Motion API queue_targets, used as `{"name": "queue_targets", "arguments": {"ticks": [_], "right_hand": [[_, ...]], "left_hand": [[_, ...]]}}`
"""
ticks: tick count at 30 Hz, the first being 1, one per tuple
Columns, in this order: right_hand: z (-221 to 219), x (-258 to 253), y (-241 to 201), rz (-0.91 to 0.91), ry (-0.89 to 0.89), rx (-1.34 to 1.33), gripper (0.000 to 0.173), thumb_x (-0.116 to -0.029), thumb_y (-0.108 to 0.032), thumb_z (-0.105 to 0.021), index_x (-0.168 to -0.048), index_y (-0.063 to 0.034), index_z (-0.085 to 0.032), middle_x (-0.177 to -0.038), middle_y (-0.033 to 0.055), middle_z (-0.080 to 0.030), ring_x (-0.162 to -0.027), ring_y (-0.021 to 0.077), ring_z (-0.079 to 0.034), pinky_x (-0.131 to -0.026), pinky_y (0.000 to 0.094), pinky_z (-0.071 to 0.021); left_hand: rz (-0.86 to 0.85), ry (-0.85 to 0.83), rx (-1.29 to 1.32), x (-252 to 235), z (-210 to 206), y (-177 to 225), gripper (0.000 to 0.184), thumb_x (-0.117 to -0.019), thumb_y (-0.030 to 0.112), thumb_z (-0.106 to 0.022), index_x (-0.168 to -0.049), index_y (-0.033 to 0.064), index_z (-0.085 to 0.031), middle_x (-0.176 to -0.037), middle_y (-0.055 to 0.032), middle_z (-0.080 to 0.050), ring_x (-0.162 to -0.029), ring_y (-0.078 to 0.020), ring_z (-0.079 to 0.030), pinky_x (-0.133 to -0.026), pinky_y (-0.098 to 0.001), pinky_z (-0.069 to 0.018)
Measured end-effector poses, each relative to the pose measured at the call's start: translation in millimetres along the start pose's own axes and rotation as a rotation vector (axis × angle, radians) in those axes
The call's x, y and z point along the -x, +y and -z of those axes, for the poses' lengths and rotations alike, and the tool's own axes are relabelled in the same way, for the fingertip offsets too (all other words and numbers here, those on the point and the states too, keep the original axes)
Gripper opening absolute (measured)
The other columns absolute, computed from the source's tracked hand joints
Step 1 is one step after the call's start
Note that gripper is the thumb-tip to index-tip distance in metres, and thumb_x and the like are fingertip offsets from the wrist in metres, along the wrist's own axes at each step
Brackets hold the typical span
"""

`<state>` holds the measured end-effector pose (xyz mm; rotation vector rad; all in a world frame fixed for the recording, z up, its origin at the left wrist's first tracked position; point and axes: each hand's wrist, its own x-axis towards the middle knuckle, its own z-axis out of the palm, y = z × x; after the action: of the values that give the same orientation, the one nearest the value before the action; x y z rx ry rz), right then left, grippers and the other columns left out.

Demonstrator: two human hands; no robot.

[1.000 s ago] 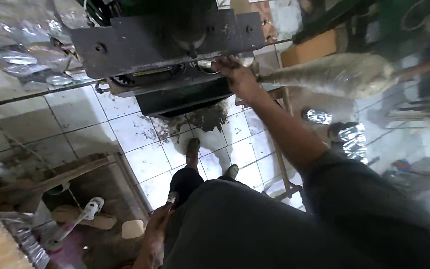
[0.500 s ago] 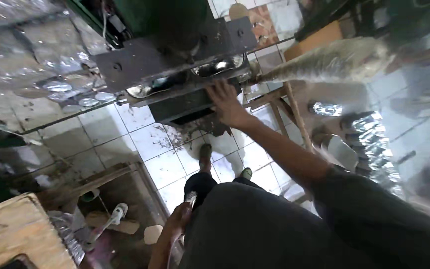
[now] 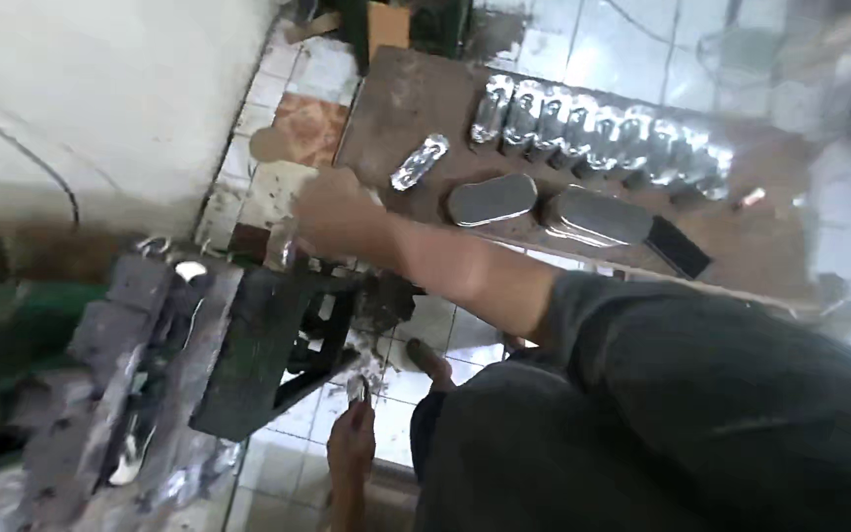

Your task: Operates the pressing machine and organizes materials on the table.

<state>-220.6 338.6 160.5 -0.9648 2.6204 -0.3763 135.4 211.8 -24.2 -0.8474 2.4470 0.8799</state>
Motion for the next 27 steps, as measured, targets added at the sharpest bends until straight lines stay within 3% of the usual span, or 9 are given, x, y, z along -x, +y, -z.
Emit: {"name": "queue_targets", "arguments": {"ticks": [2, 6, 9, 10, 13, 18, 20, 22, 27], "right_hand": [[-50.5, 72.8, 62.2, -0.048, 0.023, -0.093, 0.053, -0.0931, -0.045, -0.07, -0.137, -0.0141, -0.065, -0.14, 0.0181, -0.06, -0.131, 0.0424, -0.053, -0.104, 0.0653, -0.045], [-210.1, 181.8, 199.4, -0.191, 0.112, -0.328, 0.062, -0.0919, -0.048, -0.072, -0.147, -0.0241, -0.056, -0.148, 0.01, -0.055, -0.131, 0.0393, -0.053, -0.102, 0.0634, -0.0467], [-289.4, 207.3, 256.9, -0.552, 0.023, -0.511, 0.065, -0.0947, -0.056, -0.064, -0.146, -0.0161, -0.057, -0.144, 0.0156, -0.057, -0.133, 0.0415, -0.052, -0.103, 0.0634, -0.0468], [-300.1, 203.5, 267.3, -0.677, -0.04, -0.544, 0.067, -0.0957, -0.06, -0.06, -0.144, -0.0135, -0.058, -0.142, 0.0178, -0.058, -0.134, 0.0429, -0.051, -0.104, 0.0649, -0.0453], [-315.8, 186.5, 288.6, -0.868, -0.118, -0.509, 0.062, -0.0938, -0.07, -0.053, -0.109, -0.0133, -0.074, -0.117, 0.013, -0.071, -0.121, 0.0385, -0.06, -0.099, 0.0643, -0.0474], [-356.7, 192.7, 322.3, -0.873, -0.102, -0.586, 0.06, -0.0973, -0.068, -0.048, -0.107, -0.0153, -0.075, -0.108, 0.0114, -0.074, -0.112, 0.0345, -0.067, -0.096, 0.061, -0.0515], [-368.9, 195.7, 327.3, -0.886, -0.102, -0.597, 0.063, -0.0983, -0.069, -0.044, -0.101, -0.0138, -0.074, -0.101, 0.0127, -0.075, -0.103, 0.035, -0.07, -0.091, 0.0621, -0.0529], [-379.1, 196.8, 328.7, -0.896, -0.059, -0.574, 0.068, -0.0981, -0.072, -0.041, -0.102, -0.0134, -0.075, -0.104, 0.0135, -0.075, -0.106, 0.0353, -0.069, -0.095, 0.0621, -0.0516], [-342.0, 196.2, 315.5, -0.89, -0.063, -0.702, 0.059, -0.0949, -0.067, -0.054, -0.101, -0.0117, -0.075, -0.104, 0.0132, -0.074, -0.106, 0.0356, -0.068, -0.096, 0.0618, -0.051]], "left_hand": [[-0.167, 0.003, -0.036, -43.8, 10.2, 66.2, 0.039, -0.1008, 0.027, -0.064, -0.132, 0.0029, -0.066, -0.115, -0.0213, -0.071, -0.103, -0.0335, -0.069, -0.094, -0.0565, -0.0547], [-0.422, -0.013, -0.213, -124.5, 25.5, 219.4, 0.042, -0.1009, 0.03, -0.064, -0.135, 0.0055, -0.064, -0.127, -0.0211, -0.067, -0.115, -0.0337, -0.066, -0.101, -0.0555, -0.0524], [-0.586, -0.023, -0.327, -190.2, 14.1, 306.8, 0.04, -0.1008, 0.032, -0.064, -0.134, 0.0092, -0.065, -0.132, -0.0199, -0.065, -0.121, -0.0364, -0.063, -0.103, -0.0613, -0.0491], [-0.643, -0.015, -0.36, -213.2, 9.5, 331.1, 0.039, -0.1005, 0.033, -0.064, -0.133, 0.0101, -0.066, -0.129, -0.0204, -0.066, -0.118, -0.038, -0.064, -0.1, -0.0634, -0.0496], [-0.726, 0.002, -0.481, -268.4, -6.0, 395.2, 0.04, -0.1019, 0.035, -0.06, -0.135, 0.0121, -0.065, -0.131, -0.0201, -0.065, -0.119, -0.0398, -0.064, -0.1, -0.0653, -0.049], [-0.752, 0.021, -0.593, -323.2, -39.9, 427.7, 0.038, -0.1046, 0.036, -0.057, -0.133, 0.0135, -0.068, -0.142, -0.0176, -0.059, -0.128, -0.0359, -0.059, -0.108, -0.0608, -0.0451], [-0.781, -0.017, -0.581, -328.1, -46.7, 420.7, 0.046, -0.1057, 0.042, -0.054, -0.14, 0.0131, -0.064, -0.163, -0.0171, -0.036, -0.146, -0.0348, -0.042, -0.117, -0.057, -0.0374], [-0.771, -0.034, -0.591, -327.8, -52.0, 422.1, 0.054, -0.104, 0.05, -0.054, -0.145, 0.0153, -0.06, -0.168, -0.0152, -0.026, -0.15, -0.0346, -0.036, -0.118, -0.0583, -0.0358], [-0.648, -0.007, -0.436, -328.4, -56.5, 439.7, 0.032, -0.1011, 0.033, -0.066, -0.125, 0.0134, -0.074, -0.149, -0.0096, -0.057, -0.136, -0.0246, -0.054, -0.113, -0.0513, -0.0435]]}}
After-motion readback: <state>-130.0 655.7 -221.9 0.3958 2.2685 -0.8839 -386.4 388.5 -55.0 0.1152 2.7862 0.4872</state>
